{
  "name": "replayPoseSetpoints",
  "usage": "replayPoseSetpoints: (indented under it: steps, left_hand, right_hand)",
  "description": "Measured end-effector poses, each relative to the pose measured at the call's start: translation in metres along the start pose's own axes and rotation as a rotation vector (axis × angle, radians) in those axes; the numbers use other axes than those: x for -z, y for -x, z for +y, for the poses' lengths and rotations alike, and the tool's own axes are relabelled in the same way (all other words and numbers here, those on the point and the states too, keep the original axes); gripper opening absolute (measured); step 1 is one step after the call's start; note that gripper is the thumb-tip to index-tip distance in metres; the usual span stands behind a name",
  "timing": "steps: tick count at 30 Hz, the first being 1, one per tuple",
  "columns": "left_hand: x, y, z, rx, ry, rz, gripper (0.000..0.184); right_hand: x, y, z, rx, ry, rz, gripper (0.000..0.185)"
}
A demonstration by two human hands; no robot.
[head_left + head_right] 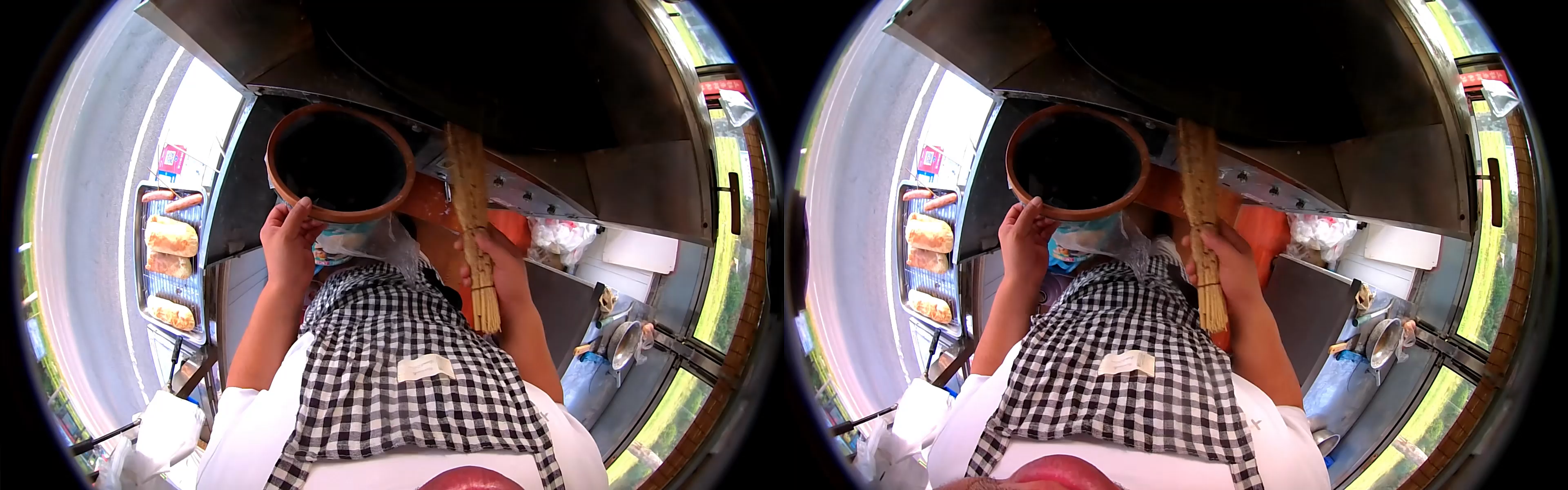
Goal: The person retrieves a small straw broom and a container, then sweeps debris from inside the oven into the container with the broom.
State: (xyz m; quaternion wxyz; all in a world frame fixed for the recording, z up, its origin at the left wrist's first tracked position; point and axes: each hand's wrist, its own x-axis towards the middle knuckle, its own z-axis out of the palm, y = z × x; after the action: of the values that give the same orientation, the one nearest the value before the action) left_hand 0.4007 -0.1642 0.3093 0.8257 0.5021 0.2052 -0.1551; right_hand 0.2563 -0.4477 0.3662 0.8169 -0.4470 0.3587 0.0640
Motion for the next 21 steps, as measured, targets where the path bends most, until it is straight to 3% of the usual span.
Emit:
replayPoseSetpoints:
  steps: [10,19,21]
  left_hand:
    - [-0.007,-0.002,-0.002,-0.016,-0.014,0.009,0.012]
    - [-0.004,-0.006,-0.005,-0.001,-0.004,0.014,0.013]
    - [-0.002,-0.004,-0.004,-0.003,-0.001,0.019,0.013]
  right_hand:
    - [-0.018,-0.006,-0.018,-0.224,0.308,-0.186,0.035]
    - [-0.018,-0.017,-0.002,-0.030,0.195,-0.111,0.038]
    - [-0.026,-0.025,-0.002,-0.119,0.234,-0.179,0.041]
